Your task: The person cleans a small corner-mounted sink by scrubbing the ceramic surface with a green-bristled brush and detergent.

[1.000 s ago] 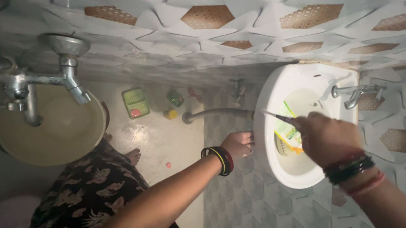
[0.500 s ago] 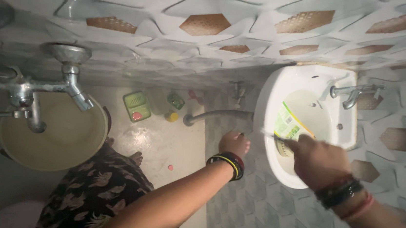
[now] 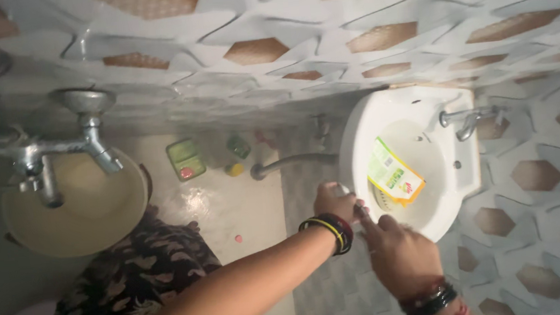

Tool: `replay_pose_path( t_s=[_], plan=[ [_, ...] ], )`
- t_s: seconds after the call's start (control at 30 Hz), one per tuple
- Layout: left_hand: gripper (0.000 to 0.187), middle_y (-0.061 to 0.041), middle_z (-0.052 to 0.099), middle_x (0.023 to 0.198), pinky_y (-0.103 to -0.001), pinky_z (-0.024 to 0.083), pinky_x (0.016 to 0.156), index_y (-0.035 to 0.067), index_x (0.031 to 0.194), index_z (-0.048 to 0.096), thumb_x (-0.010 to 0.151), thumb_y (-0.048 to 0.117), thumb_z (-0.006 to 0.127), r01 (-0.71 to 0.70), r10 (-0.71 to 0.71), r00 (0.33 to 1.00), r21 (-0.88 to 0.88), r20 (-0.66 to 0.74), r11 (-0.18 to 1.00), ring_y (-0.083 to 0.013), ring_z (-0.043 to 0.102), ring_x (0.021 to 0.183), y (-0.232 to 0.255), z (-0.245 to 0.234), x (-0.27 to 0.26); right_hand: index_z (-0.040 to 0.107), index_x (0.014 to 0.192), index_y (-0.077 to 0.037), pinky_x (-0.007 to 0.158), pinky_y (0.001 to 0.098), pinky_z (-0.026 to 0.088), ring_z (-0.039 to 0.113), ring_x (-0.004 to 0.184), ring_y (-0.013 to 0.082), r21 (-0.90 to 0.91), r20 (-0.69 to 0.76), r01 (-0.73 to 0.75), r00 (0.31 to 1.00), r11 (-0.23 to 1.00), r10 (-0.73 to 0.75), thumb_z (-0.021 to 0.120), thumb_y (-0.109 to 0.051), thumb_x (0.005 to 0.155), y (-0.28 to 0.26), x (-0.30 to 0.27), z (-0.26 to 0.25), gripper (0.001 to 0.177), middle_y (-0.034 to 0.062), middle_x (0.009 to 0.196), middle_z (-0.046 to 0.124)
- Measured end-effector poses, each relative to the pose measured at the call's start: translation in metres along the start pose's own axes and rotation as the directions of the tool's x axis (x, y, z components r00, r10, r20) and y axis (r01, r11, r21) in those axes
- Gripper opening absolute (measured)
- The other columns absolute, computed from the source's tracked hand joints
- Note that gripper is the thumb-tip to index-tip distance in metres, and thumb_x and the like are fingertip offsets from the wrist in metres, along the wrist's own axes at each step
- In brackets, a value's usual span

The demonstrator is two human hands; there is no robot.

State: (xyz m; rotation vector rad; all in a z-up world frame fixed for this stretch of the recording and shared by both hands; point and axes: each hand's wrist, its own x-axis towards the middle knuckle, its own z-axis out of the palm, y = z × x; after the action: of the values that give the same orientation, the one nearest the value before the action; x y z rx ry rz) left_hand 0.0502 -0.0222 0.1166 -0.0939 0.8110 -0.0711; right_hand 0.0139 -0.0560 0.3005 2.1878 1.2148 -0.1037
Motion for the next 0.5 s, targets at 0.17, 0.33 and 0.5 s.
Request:
replay_pose_path(
  t_s=[0.17,0.33,0.5],
  plan=[
    [0.034,-0.009,0.076,0.079,-0.032,0.061,0.066,0.01,0.119,0.055,0.088,0.0,0.067,-0.577,0.588,0.789,0.542,0.177,0.611,-0.0172,0.078,0.072,0.005,0.001,-0.049,0.079,0.115,-0.012,0.071,0.0352,0.058,0.076,0.073,0.0239,0.827,0.197,-0.435,0.817,0.356,0.542,0.05,-0.032,0.106,0.056,-0.036,0.038,0.037,0.0085,0.087,0.08],
    [0.016,-0.013,0.075,0.083,-0.037,0.062,0.066,0.006,0.109,0.06,0.094,0.005,0.065,-0.717,0.584,0.675,0.589,0.452,0.373,-0.0239,0.078,0.076,-0.017,0.024,-0.05,0.08,0.112,-0.008,0.085,0.0339,0.058,0.077,0.092,0.0199,0.648,0.202,-0.556,0.785,0.521,0.586,0.071,-0.012,0.083,0.17,-0.031,0.207,0.031,0.0115,0.098,0.081],
    [0.021,-0.02,0.074,0.102,-0.042,0.057,0.085,0.006,0.11,0.066,0.088,0.004,0.068,-0.641,0.562,0.702,0.731,0.437,0.232,-0.035,0.072,0.099,-0.048,0.063,-0.005,0.078,0.115,-0.011,0.09,0.0385,0.057,0.077,0.103,0.0274,0.654,0.389,-0.607,0.782,0.452,0.487,0.075,-0.022,0.081,0.186,0.026,0.305,0.036,0.0165,0.108,0.08]
  ],
)
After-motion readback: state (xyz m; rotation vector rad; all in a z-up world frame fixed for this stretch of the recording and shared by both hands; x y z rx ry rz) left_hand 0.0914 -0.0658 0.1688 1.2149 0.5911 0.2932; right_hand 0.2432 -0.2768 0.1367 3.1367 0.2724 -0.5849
